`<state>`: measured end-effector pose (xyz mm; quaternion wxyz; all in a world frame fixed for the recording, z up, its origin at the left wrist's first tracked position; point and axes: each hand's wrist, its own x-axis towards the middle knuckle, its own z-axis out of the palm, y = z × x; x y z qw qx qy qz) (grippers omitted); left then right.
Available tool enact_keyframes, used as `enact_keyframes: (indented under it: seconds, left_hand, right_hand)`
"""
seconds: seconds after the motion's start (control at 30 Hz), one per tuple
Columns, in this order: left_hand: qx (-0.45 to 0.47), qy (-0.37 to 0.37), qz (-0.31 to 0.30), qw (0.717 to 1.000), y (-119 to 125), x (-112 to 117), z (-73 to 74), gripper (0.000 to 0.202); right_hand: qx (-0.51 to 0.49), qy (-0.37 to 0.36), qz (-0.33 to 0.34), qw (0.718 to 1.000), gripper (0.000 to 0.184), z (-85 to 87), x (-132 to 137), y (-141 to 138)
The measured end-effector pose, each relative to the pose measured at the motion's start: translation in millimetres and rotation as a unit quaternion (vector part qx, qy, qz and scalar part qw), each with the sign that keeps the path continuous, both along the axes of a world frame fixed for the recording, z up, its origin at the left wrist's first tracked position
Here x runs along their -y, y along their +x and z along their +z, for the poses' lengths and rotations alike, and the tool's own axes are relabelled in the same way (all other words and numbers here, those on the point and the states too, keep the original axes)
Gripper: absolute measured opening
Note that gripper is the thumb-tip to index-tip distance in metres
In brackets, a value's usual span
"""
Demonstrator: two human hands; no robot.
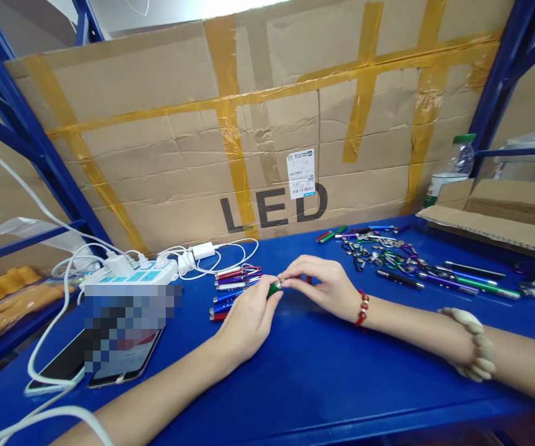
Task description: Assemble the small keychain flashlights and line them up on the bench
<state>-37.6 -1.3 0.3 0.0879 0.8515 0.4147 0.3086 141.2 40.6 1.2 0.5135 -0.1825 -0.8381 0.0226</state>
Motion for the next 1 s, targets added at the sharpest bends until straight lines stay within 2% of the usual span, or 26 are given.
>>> enact_keyframes:
  seconds: [0.13, 0.23, 0.37, 0.53, 0.8, 1.0]
  left_hand:
    - [0.000, -0.007, 0.005, 1.000, 0.3, 0.6, -0.8, 0.014]
    - [-0.004, 0.003, -0.017, 1.000, 0.4, 0.2, -1.3, 0.015]
    - [-0.018, 0.001, -0.055, 0.998, -0.6, -1.8, -3.6, 0.015]
    - [-0.011, -0.026, -0.065, 0.997, -1.8, -3.0, -5.6, 0.013]
    - [0.006, -0.025, -0.022, 0.999, -1.4, -1.8, -4.9, 0.011]
    - [0.029, -0.007, -0.024, 0.999, -1.4, -1.2, -6.7, 0.010]
  right_hand:
    - [-0.019, 0.008, 0.026, 0.999, 0.008, 1.2, 7.1, -1.6]
    - [-0.027, 0.026, 0.042, 0.998, 0.006, 2.0, 10.4, -1.8]
    - [0.006, 0.054, 0.071, 0.996, 0.006, -0.9, 10.7, -0.8]
    - [0.041, 0.072, 0.060, 0.995, 0.012, -5.0, 7.1, 2.0]
    - [0.089, -0.026, 0.043, 0.995, 0.026, -4.1, 7.3, 2.8]
    - [0.109, -0.049, 0.031, 0.992, 0.033, -5.9, 3.7, 5.8]
